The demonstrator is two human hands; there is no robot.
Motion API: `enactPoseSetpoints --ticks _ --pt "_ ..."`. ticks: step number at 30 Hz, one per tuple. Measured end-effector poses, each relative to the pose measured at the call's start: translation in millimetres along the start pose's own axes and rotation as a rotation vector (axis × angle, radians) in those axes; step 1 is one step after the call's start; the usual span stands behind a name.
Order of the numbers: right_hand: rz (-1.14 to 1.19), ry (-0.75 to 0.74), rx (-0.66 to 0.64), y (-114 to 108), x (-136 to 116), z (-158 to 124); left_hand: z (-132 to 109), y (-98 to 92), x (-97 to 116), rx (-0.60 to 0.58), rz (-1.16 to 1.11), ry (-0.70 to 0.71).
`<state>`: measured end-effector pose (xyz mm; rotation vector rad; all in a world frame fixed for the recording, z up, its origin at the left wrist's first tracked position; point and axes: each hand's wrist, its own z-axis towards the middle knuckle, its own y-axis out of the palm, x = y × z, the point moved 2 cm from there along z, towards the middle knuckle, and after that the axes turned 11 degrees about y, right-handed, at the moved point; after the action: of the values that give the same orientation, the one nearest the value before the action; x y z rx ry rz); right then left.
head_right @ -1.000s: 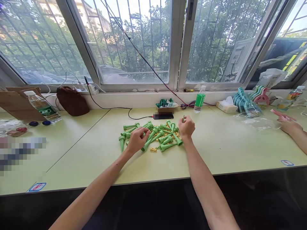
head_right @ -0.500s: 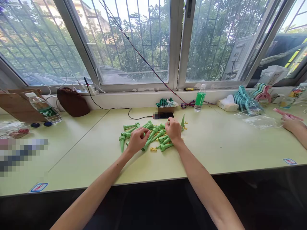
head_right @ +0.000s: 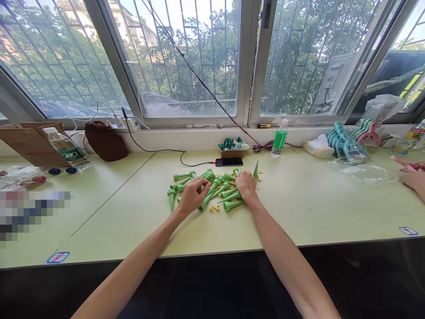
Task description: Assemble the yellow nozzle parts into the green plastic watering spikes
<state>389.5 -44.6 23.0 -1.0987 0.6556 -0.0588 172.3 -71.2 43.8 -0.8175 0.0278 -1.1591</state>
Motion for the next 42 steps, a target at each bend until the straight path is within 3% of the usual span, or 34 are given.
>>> enactPoseSetpoints --ticks 14,27,36,42 --pt "-0.153 0.052 -0.143 -7 -7 2 -3 2.6 -3 0.002 0.009 0.036" --pt "-0.026 0.021 -0.110 -7 -9 2 -1 2.2 -4 0.034 0.019 0.075" --pt "0.319 -0.273 0.034 -10 -22 -11 -2 -1.4 -5 0.087 -0.049 -0.116" --pt "0.533 -0.564 -0.038 -18 -43 -34 -2 -4.8 -4 0.217 -0.083 -0.217"
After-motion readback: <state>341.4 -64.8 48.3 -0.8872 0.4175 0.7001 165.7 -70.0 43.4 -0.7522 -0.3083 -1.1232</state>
